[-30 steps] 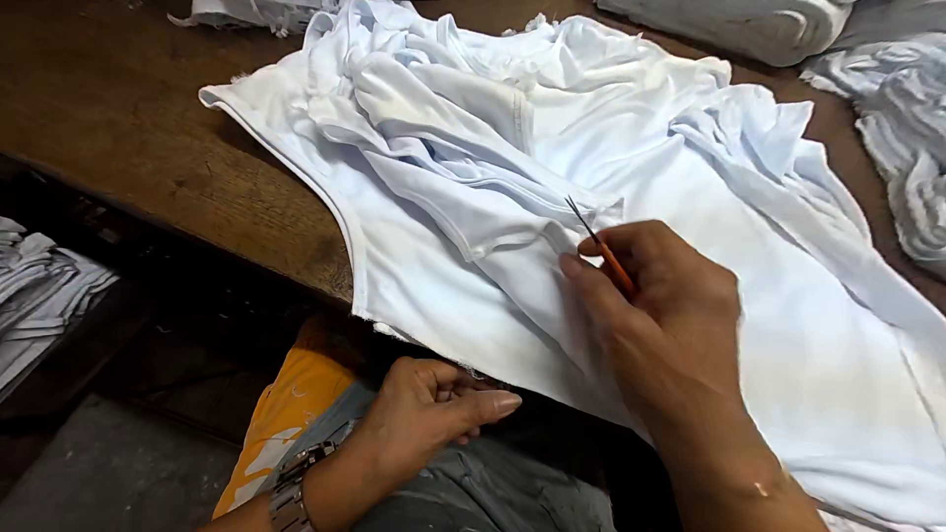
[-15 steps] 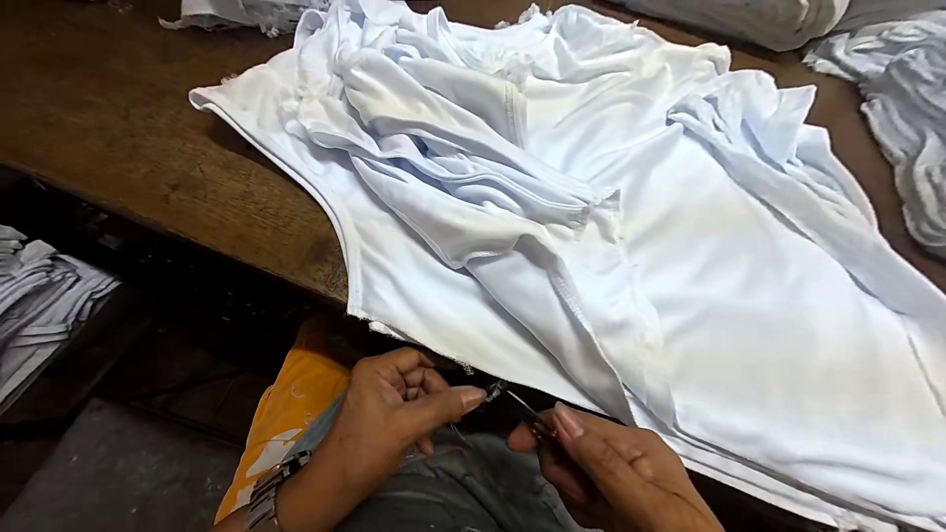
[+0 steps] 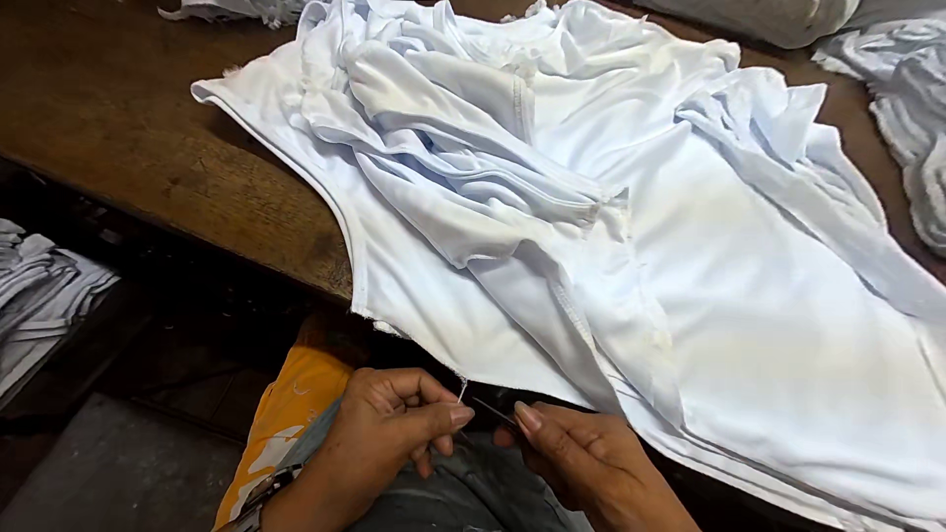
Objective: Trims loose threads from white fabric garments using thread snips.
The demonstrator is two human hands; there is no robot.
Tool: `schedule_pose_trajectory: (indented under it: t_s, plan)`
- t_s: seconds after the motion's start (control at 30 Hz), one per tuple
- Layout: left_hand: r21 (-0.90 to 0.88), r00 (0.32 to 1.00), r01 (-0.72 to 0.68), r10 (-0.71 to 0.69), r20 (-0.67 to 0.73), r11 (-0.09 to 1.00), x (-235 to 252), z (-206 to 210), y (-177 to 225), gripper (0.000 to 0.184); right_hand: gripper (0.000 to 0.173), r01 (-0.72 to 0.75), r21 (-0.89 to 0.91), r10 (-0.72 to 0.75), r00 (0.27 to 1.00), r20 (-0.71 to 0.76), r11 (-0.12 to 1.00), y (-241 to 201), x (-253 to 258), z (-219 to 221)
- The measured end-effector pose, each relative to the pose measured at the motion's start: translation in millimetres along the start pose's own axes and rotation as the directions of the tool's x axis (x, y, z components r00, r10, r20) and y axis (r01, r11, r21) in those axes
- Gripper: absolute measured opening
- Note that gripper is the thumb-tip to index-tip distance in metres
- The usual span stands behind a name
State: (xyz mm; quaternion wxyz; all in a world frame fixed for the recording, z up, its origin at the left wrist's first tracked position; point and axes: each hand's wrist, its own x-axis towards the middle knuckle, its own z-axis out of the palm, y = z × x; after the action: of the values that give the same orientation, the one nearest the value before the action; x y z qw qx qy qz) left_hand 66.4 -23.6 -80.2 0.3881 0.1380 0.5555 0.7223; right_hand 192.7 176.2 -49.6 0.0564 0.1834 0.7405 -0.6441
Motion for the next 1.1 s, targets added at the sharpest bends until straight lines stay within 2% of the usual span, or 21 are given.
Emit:
schedule_pose_trajectory:
  t_s: [0.33,0.47,0.6,0.63,0.7,0.8,0.9,1.0,1.1]
  plan:
    - [-0.004,1.000,-0.022,0.022,0.022,1.000,-1.1,-2.1,-1.4,0.007,0.037,-0.010,0.007,0.010,0.999,-0.049,1.000,-5.7,15.7,12.4]
    - [0.023,0.999,-0.035,0.034,0.042,0.999,-0.8,-3.8,-3.7,0.008,0.036,0.028,0.022,-0.026,0.996,-0.083,0.999,-4.4,18.1,16.0]
    - [0.003,0.997,0.041,-0.041,0.059,0.999,3.9,0.8,-2.1,0.012,0.041,0.070,0.151,-0.067,0.997,-0.024,0.986,-22.8,2.8,0.0]
    - [-0.020,0.995,0.071,-0.069,0.078,0.997,6.5,3.4,-1.1,0.018,0.044,0.071,0.178,-0.068,0.997,-0.023,0.981,-29.6,-2.1,-6.6]
    - [-0.053,0.985,0.114,-0.106,0.134,0.992,14.1,11.6,0.1,0.017,0.050,0.084,0.189,-0.074,0.995,-0.062,0.978,-38.9,-8.9,-18.5]
    - [-0.081,0.966,0.189,-0.171,0.196,0.979,27.0,29.5,-0.8,0.017,0.047,0.096,0.095,-0.083,0.988,-0.134,0.991,-41.6,-13.8,-27.8]
    - [-0.106,0.953,0.267,-0.245,0.180,0.958,35.8,42.9,-5.1,0.019,0.044,0.088,0.002,-0.086,0.982,-0.166,0.996,-35.8,-17.7,-28.5]
    - [-0.101,0.948,0.287,-0.268,0.170,0.953,35.7,40.5,-6.4,0.020,0.043,0.085,-0.081,-0.093,0.990,-0.102,0.993,-24.6,-23.1,-30.4]
    - [-0.021,0.950,0.205,-0.194,0.246,0.978,24.8,26.5,-7.5,0.022,0.041,0.073,-0.158,-0.075,0.997,-0.005,0.985,-15.4,-30.0,-31.6]
